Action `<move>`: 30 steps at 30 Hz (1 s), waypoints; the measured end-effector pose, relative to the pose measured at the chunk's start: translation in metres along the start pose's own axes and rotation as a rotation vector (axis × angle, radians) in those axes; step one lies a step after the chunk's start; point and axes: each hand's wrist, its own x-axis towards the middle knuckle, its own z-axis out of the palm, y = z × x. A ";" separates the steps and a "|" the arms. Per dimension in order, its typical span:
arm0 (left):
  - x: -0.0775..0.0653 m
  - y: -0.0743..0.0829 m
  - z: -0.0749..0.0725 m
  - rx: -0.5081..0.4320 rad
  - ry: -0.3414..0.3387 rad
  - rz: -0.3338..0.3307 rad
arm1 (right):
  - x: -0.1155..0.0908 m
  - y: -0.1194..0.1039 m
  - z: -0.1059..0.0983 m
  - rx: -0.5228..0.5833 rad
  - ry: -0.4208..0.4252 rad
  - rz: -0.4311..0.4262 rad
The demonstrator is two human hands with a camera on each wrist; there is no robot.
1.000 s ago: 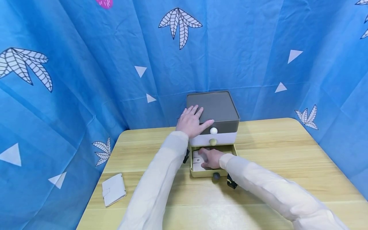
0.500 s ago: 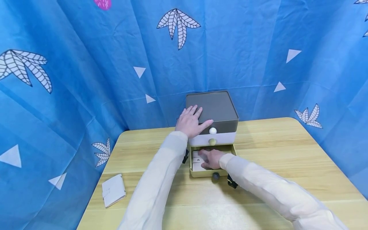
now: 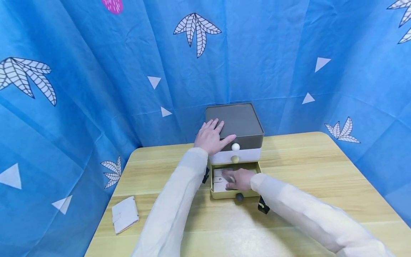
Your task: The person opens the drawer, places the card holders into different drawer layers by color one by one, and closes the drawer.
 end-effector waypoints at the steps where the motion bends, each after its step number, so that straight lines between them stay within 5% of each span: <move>1: 0.000 0.000 0.000 0.002 0.001 0.001 | -0.003 -0.001 -0.002 0.014 0.001 0.005; 22: 0.002 -0.003 0.002 0.026 0.011 0.010 | -0.065 -0.014 -0.052 0.106 0.095 -0.153; 30: 0.002 -0.003 0.002 0.023 0.011 0.009 | -0.079 -0.009 -0.078 0.123 0.223 -0.181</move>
